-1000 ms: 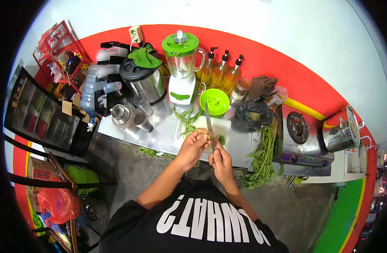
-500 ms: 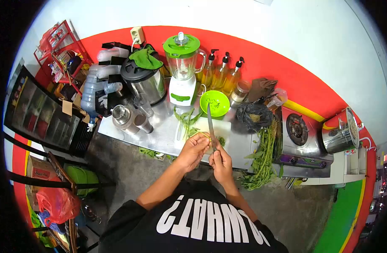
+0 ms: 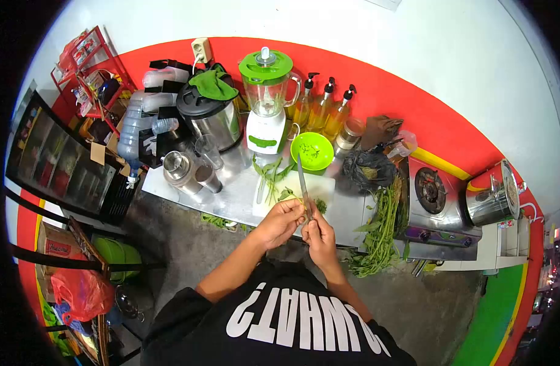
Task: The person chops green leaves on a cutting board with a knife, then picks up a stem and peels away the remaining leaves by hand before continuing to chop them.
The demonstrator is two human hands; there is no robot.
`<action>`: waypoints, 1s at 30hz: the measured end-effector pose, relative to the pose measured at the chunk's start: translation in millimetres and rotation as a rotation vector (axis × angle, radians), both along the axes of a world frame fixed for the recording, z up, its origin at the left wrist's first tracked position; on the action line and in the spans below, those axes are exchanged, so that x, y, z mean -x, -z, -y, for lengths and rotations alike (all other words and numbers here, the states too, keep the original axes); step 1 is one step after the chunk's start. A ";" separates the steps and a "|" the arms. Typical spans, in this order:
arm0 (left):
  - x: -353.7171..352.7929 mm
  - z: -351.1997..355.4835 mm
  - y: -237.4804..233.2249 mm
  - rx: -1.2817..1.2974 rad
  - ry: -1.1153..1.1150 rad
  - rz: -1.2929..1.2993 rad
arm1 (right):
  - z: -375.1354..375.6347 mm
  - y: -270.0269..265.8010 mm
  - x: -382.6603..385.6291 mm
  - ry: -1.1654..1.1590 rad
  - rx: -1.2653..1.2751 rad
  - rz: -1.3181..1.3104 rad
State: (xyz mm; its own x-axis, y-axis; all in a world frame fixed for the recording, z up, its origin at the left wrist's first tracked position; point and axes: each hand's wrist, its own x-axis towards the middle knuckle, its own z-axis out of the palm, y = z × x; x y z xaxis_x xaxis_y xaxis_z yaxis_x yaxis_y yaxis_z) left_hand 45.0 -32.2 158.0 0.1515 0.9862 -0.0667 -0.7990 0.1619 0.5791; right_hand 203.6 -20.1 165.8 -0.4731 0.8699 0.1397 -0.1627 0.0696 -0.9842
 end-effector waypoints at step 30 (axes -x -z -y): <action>23.4 20.5 -15.8 0.016 -0.182 -0.092 | -3.2 -11.4 23.6 -0.170 -0.163 0.034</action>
